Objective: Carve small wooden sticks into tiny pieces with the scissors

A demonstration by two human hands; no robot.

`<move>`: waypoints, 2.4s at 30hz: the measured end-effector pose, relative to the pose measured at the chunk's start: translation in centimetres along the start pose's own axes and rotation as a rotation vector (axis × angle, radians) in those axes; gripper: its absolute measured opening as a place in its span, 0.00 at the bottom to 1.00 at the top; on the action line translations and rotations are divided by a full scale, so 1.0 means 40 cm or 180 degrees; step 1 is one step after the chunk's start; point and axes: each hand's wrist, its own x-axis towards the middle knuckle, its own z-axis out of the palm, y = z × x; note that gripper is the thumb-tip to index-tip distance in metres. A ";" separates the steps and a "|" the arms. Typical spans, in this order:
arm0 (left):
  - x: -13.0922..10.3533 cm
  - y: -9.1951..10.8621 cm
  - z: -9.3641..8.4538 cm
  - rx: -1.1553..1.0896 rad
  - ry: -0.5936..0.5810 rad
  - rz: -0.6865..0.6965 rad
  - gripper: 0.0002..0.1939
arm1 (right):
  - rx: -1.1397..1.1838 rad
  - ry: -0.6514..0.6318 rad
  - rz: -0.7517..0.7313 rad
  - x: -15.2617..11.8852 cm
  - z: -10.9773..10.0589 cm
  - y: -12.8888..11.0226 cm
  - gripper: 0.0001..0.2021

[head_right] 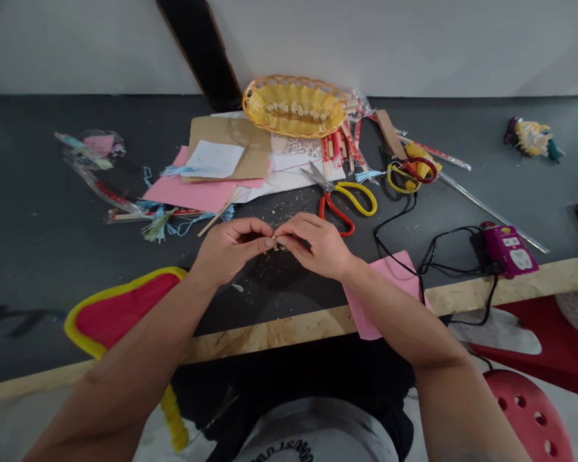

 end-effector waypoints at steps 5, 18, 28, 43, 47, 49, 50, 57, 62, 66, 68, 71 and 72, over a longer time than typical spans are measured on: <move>-0.007 0.011 0.007 0.0554 0.0153 0.0274 0.14 | -0.0028 -0.0018 0.0143 -0.004 0.006 0.007 0.04; 0.007 -0.010 -0.001 -0.0602 0.0119 0.0361 0.08 | -0.0278 0.0002 0.0137 -0.007 0.012 0.032 0.07; 0.027 0.007 -0.007 -0.1159 0.0346 0.0114 0.10 | -0.0469 0.0222 0.0385 0.016 -0.016 0.054 0.09; 0.039 -0.020 -0.060 0.0673 0.0474 0.0634 0.08 | -0.2267 -0.0635 0.1169 -0.019 -0.194 0.057 0.16; 0.031 -0.017 -0.062 0.2036 -0.0218 0.0750 0.10 | -0.2754 -0.1053 0.1527 -0.027 -0.185 0.085 0.21; 0.030 -0.012 -0.062 0.2281 -0.0370 0.0698 0.13 | -0.2780 -0.1133 0.1580 -0.023 -0.181 0.092 0.22; 0.029 -0.009 -0.063 0.2350 -0.0401 0.0658 0.14 | -0.2779 -0.1146 0.1595 -0.022 -0.180 0.093 0.22; 0.031 -0.001 -0.089 0.2987 -0.0622 0.0719 0.09 | -0.2757 -0.1314 0.1882 -0.011 -0.174 0.101 0.27; 0.035 -0.018 -0.087 0.2913 -0.0748 0.0943 0.06 | -0.2757 -0.1207 0.1762 -0.002 -0.158 0.126 0.28; 0.035 -0.017 -0.082 0.2315 -0.0414 0.0968 0.04 | -0.2655 -0.0676 0.1759 -0.012 -0.144 0.142 0.26; 0.032 -0.011 -0.078 0.1806 -0.0131 0.0883 0.03 | -0.2624 -0.0408 0.1796 -0.021 -0.140 0.145 0.24; 0.027 -0.004 -0.069 0.0758 0.0123 0.0645 0.04 | -0.2453 -0.0120 0.1772 -0.035 -0.143 0.146 0.23; 0.026 -0.004 -0.066 0.0442 0.0118 0.0559 0.07 | -0.2353 -0.0020 0.1777 -0.038 -0.146 0.147 0.23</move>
